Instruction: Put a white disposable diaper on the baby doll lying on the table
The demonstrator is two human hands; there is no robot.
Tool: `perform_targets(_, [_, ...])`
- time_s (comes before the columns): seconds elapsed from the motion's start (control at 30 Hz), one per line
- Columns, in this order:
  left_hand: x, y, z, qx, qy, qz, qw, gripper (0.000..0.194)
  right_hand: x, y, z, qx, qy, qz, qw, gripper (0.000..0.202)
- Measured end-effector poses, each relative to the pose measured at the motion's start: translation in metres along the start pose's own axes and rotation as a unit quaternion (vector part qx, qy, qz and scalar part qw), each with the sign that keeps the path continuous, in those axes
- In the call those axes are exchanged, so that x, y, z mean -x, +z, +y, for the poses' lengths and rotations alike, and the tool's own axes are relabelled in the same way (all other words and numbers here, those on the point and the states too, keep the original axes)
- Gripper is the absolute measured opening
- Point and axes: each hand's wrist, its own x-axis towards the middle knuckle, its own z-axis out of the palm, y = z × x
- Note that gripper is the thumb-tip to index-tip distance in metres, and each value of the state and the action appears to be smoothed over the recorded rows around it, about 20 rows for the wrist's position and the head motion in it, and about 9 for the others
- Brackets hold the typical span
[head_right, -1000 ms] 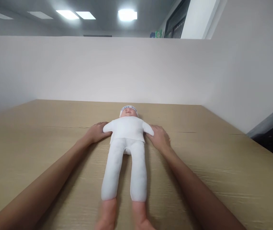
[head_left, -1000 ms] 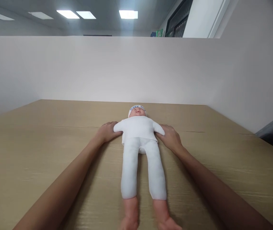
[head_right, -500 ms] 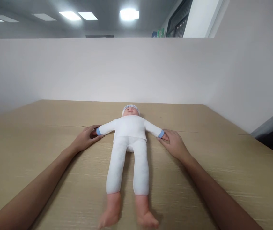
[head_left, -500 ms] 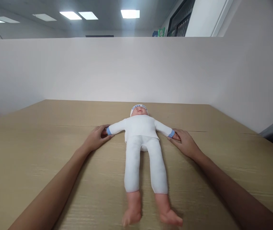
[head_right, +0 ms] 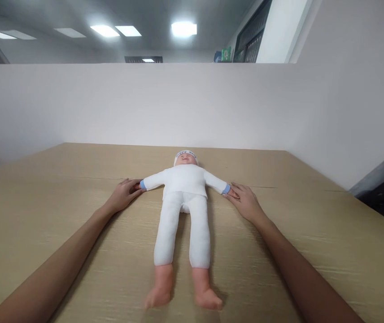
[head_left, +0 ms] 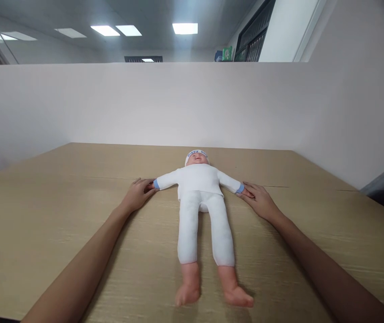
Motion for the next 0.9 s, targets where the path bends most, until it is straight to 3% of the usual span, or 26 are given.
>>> perform_targets(0.4, [-0.004,0.003,-0.004,0.012,-0.019,-0.003,1.0,0.052,-0.006,-0.009,-0.011,-0.031,-0.014,-0.029,0.999,0.048])
perform_targets(0.57, [-0.005,0.0,-0.005,0.04,-0.016,-0.008,0.999,0.053,-0.007,-0.009,-0.01,-0.042,-0.011,-0.041,0.998,0.052])
perform_targets(0.67, [-0.004,-0.005,-0.006,0.067,-0.009,-0.015,0.998,0.055,-0.003,-0.018,-0.003,-0.065,-0.02,-0.067,0.995,0.058])
perform_targets(0.77, [-0.001,-0.011,-0.009,0.158,-0.046,-0.016,0.986,0.066,0.004,-0.031,0.011,-0.113,0.024,-0.071,0.991,0.066])
perform_targets(0.9, [0.001,-0.015,-0.016,0.22,-0.118,0.014,0.968,0.064,0.008,-0.041,0.031,-0.15,0.067,-0.067,0.984,0.052])
